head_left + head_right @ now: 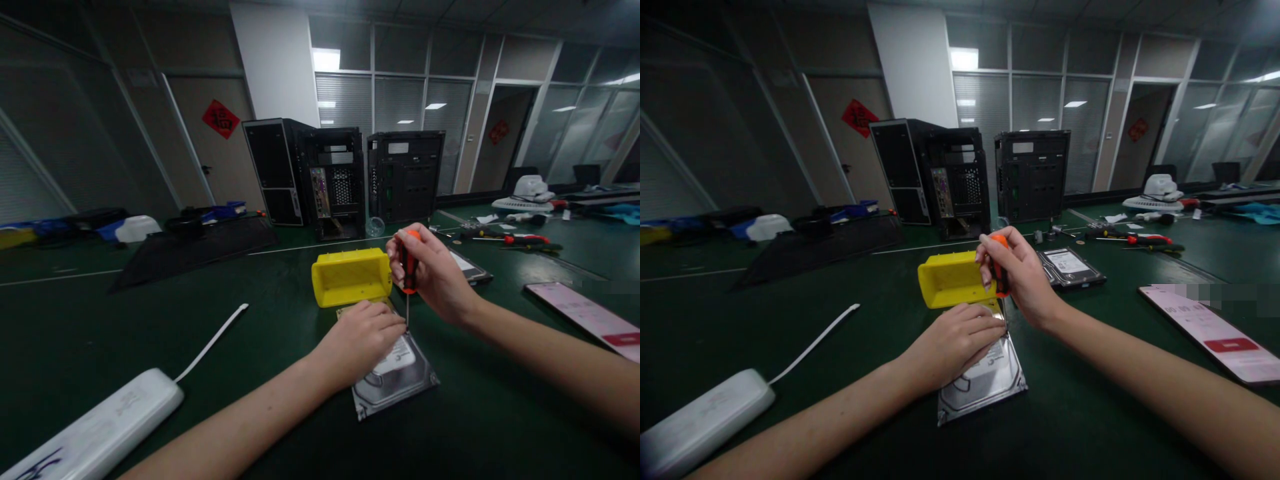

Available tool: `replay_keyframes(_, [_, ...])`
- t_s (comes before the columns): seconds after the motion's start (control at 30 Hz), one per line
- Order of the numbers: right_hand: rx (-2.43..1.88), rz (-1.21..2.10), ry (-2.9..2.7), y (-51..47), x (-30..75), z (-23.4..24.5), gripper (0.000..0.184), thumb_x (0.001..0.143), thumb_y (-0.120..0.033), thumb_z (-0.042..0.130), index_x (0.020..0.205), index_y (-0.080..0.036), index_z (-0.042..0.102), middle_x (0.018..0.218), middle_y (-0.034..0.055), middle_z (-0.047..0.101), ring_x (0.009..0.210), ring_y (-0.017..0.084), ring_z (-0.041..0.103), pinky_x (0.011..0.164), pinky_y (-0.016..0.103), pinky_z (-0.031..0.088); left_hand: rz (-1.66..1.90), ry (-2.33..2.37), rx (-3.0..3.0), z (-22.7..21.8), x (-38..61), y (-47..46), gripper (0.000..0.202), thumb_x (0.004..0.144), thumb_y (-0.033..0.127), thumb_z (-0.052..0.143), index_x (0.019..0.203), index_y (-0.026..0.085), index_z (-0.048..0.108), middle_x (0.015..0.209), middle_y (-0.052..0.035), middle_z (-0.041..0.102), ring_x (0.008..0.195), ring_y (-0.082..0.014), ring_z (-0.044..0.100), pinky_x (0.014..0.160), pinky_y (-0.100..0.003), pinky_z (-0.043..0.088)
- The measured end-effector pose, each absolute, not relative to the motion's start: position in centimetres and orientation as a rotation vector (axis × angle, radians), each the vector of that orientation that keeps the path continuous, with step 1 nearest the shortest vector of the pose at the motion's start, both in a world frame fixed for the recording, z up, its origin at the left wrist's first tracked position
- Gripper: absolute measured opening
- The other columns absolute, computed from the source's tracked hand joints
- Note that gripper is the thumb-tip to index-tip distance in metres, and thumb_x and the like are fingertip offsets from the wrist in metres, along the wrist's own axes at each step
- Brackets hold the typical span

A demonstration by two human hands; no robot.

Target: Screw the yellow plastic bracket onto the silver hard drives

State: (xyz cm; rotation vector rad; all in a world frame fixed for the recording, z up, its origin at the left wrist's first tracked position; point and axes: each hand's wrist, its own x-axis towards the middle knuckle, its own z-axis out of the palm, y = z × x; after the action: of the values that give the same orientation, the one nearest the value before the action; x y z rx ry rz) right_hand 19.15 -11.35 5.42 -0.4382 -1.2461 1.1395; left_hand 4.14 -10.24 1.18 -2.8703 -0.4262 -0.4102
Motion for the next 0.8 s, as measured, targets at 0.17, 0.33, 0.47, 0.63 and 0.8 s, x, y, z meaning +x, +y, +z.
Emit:
replay_keyframes(0.17, [-0.453,1.153,-1.254,-11.2,19.26,5.27,0.014,0.08,-0.028,0.055,0.079,-0.022,0.042,0.061,-0.006,0.044,0.045,0.005,0.035,0.044,0.021,0.026,-0.385,-0.442,-2.879,1.23,4.1,-10.32,0.026,0.087,0.014,0.046,0.111,0.016,0.056,0.105,-0.0061,0.062,0.095,-0.0191,0.053,0.078,-0.031,0.042])
replay_keyframes(0.33, [-0.42,1.157,-1.235,-10.96,19.48,5.16,0.013,0.083,-0.036,0.048,0.09,-0.025,0.048,0.059,-0.0056,0.038,0.044,0.006,0.027,0.042,0.022,0.021,-0.353,-0.451,-2.885,1.28,4.08,-10.33,0.027,0.087,0.013,0.046,0.112,0.015,0.055,0.107,-0.0065,0.061,0.096,-0.0192,0.052,0.079,-0.032,0.041])
replay_keyframes(0.47, [-0.361,1.203,-1.246,-10.99,19.58,5.08,0.03,0.088,-0.041,0.032,0.09,-0.021,0.054,0.061,-0.0029,0.038,0.045,0.007,0.028,0.043,0.023,0.022,-0.348,-0.448,-2.882,1.33,4.13,-10.29,0.027,0.087,0.013,0.045,0.111,0.015,0.055,0.107,-0.0061,0.061,0.095,-0.0189,0.052,0.078,-0.032,0.042])
replay_keyframes(0.63, [-0.361,1.208,-1.244,-10.65,19.66,4.93,0.027,0.089,-0.037,0.034,0.085,-0.019,0.053,0.064,-0.0015,0.042,0.048,0.007,0.035,0.044,0.023,0.024,-0.377,-0.439,-2.872,1.06,4.14,-10.19,0.025,0.087,0.014,0.046,0.11,0.016,0.056,0.105,-0.0057,0.062,0.094,-0.0184,0.053,0.077,-0.031,0.042])
replay_keyframes(0.8, [-0.373,1.22,-1.219,-10.57,19.8,4.92,0.022,0.088,-0.036,0.039,0.083,-0.019,0.052,0.069,-0.0011,0.045,0.051,0.006,0.039,0.043,0.021,0.026,-0.406,-0.451,-2.879,1.03,4.13,-10.15,0.025,0.088,0.017,0.046,0.11,0.018,0.056,0.105,-0.0043,0.062,0.094,-0.0173,0.053,0.076,-0.03,0.041])
